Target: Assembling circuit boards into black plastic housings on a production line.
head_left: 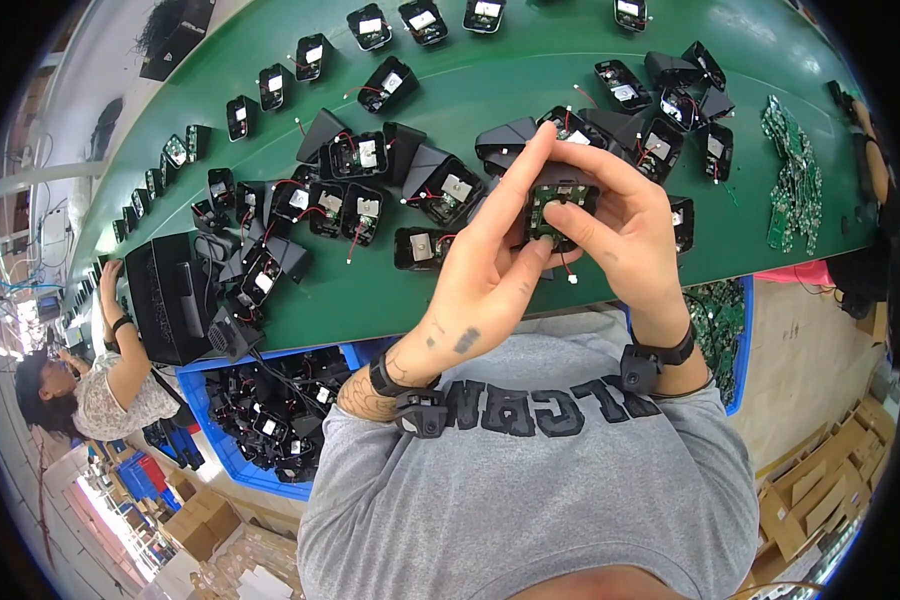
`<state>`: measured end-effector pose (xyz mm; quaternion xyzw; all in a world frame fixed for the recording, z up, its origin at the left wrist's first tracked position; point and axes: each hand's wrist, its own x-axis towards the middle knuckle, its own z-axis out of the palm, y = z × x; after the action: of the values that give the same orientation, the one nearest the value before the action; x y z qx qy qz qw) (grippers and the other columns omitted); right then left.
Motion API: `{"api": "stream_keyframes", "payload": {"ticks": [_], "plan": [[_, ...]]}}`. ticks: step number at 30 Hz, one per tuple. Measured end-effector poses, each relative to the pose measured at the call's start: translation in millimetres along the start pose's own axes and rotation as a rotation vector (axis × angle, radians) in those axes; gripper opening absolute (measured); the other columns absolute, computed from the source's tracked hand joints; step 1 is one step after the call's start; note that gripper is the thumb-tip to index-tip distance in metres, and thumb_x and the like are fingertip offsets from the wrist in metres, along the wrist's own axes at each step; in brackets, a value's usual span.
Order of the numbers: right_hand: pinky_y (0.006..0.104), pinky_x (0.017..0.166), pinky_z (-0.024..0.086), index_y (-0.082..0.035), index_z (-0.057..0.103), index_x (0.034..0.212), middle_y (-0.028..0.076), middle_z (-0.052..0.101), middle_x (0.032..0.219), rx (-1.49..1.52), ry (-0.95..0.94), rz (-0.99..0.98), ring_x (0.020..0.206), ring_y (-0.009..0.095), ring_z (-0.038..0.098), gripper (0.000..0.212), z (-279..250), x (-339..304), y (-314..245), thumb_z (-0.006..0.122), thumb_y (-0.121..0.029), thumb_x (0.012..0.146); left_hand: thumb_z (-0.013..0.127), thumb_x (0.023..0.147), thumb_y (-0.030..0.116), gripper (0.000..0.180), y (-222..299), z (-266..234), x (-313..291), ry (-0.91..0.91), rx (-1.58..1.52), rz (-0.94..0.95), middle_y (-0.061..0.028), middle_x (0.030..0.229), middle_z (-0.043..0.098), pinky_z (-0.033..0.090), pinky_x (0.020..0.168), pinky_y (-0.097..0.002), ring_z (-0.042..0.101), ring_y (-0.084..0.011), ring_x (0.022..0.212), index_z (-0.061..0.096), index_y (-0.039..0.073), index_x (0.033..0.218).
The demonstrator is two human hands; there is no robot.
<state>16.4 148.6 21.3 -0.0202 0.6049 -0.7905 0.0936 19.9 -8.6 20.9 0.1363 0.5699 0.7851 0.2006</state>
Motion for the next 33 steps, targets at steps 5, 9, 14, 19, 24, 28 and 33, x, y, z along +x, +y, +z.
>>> {"api": "stream_keyframes", "payload": {"ticks": [5,9,14,19,24,28,33], "plan": [[0.0320,0.096,0.047,0.004,0.049,0.131,0.013,0.061,0.118,-0.138,-0.064,-0.081,0.108,0.018,0.059,0.052,-6.7,4.0,5.0,0.066,0.004,0.082,0.049,0.087,-0.011,0.071,-2.6,2.9,-1.1,0.050,0.005,-0.002,-0.0134,0.132,0.045,0.053,0.094,-0.0399,0.051,-0.0239,0.120,0.020,0.009,0.149],[0.0342,0.100,0.043,0.004,0.052,0.128,0.016,0.060,0.121,-0.267,0.111,-0.416,0.109,0.024,0.058,0.054,-28.1,14.7,14.2,0.067,-0.001,0.076,0.055,0.084,-0.009,0.072,1.0,-9.3,10.0,0.053,-0.308,-0.106,-0.0113,0.124,0.048,0.056,0.088,-0.0391,0.055,-0.0219,0.113,0.024,0.011,0.145],[0.0509,0.101,0.040,-0.004,0.071,0.095,0.008,0.063,0.098,-0.744,0.133,-0.767,0.104,0.030,0.055,0.031,-20.1,-7.2,22.2,0.078,-0.010,0.065,0.058,0.083,-0.010,0.067,-15.2,-4.8,13.5,0.084,-0.216,0.035,-0.0096,0.123,0.046,0.053,0.091,-0.0348,0.054,-0.0189,0.113,0.027,0.012,0.139],[0.0463,0.096,0.041,-0.007,0.073,0.089,0.002,0.067,0.081,-0.512,0.215,-0.786,0.097,0.025,0.058,0.018,-10.0,5.9,34.0,0.074,-0.006,0.071,0.064,0.080,-0.009,0.071,-23.5,-3.3,15.0,0.102,-0.140,0.057,-0.0096,0.123,0.046,0.053,0.089,-0.0326,0.054,-0.0182,0.112,0.027,0.013,0.136],[0.0481,0.103,0.034,-0.004,0.071,0.089,0.000,0.065,0.069,-0.429,0.242,-0.673,0.097,0.023,0.058,0.011,-7.2,4.7,30.8,0.063,-0.003,0.081,0.068,0.077,-0.008,0.073,-8.1,-7.3,12.7,-0.039,-0.261,-0.146,-0.0081,0.114,0.051,0.055,0.083,-0.0293,0.060,-0.0153,0.097,0.028,0.013,0.135],[0.0507,0.105,0.030,-0.005,0.069,0.086,0.000,0.063,0.071,-0.518,0.133,-0.740,0.097,0.024,0.057,0.012,-9.9,4.5,20.7,0.058,-0.004,0.083,0.064,0.083,0.001,0.055,-0.9,-20.3,9.9,-0.104,-0.326,-0.246,-0.0083,0.099,0.055,0.057,0.064,-0.0264,0.062,-0.0155,0.067,0.035,0.008,0.129],[0.0530,0.105,0.029,-0.007,0.062,0.080,0.007,0.062,0.092,-0.677,-0.037,-0.715,0.105,0.030,0.053,0.005,-15.6,2.2,8.5,0.059,-0.011,0.081,0.052,0.086,-0.002,0.036,-0.2,-22.1,9.4,0.061,-0.277,-0.122,-0.0137,0.103,0.057,0.060,0.071,-0.0314,0.067,-0.0227,0.084,0.037,0.006,0.117]]}}
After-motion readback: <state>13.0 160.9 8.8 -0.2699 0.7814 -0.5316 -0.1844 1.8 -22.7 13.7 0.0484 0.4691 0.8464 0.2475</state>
